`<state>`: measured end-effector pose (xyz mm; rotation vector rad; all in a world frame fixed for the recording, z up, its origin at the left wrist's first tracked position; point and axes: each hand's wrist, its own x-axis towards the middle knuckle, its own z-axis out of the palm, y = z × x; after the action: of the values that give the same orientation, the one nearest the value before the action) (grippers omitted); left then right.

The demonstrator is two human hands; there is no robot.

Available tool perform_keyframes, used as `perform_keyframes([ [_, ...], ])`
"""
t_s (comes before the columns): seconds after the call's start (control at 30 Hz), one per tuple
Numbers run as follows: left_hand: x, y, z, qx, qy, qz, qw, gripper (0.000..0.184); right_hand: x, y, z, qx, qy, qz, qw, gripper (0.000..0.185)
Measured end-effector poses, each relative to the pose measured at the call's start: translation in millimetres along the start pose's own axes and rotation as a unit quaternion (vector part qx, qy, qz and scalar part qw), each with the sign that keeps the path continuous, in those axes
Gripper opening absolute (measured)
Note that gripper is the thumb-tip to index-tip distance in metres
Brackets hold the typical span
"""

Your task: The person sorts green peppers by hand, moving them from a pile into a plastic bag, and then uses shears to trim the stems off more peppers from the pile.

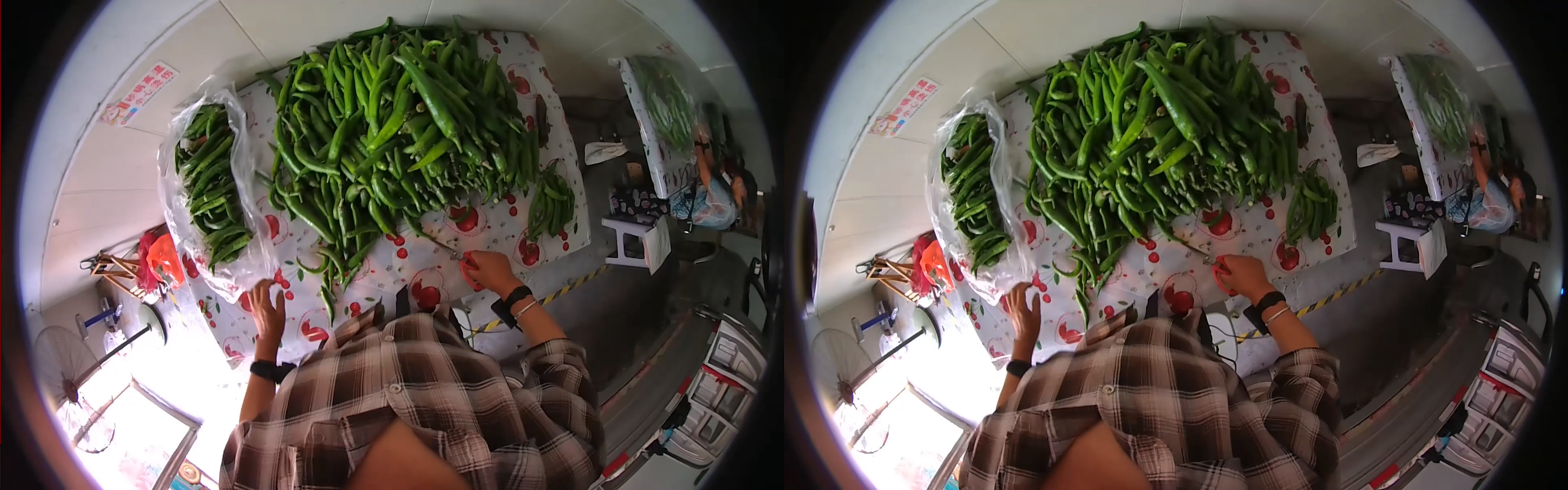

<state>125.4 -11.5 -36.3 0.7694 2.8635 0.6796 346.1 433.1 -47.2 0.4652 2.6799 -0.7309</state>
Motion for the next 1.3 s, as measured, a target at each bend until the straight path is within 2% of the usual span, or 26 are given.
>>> perform_keyframes([
  [0.13, -12.7, 4.7, 30.7, 0.003, 0.007, -0.049, 0.999, 0.052, 3.9, 3.2, -0.7, -0.010, -0.010, -0.016, 1.000, 0.024],
  [0.27, -17.1, 4.6, 50.9, 0.034, 0.018, -0.106, 0.994, 0.063, 9.4, 3.8, 1.5, -0.028, -0.057, -0.027, 0.998, 0.027],
  [0.33, -20.8, 3.7, 60.3, 0.039, 0.055, -0.101, 0.993, 0.064, 8.8, 4.4, -2.6, -0.054, -0.056, -0.014, 0.997, 0.028],
  [0.47, -17.7, 7.3, 59.6, 0.042, 0.064, -0.122, 0.990, 0.065, 7.0, -2.7, -3.2, -0.049, -0.073, 0.006, 0.996, 0.026],
  [0.73, -20.3, 7.1, 57.0, 0.019, 0.019, -0.174, 0.984, 0.064, 10.2, -7.8, -8.2, -0.094, -0.168, 0.045, 0.980, 0.029],
  [1.0, -19.4, 7.3, 56.3, 0.028, -0.007, -0.185, 0.982, 0.063, 3.5, -3.0, -4.8, -0.093, -0.145, 0.030, 0.985, 0.035],
  [1.3, -23.3, 2.3, 60.5, 0.060, -0.015, -0.151, 0.987, 0.063, 2.0, -5.0, -4.2, -0.119, -0.141, 0.036, 0.982, 0.036],
])
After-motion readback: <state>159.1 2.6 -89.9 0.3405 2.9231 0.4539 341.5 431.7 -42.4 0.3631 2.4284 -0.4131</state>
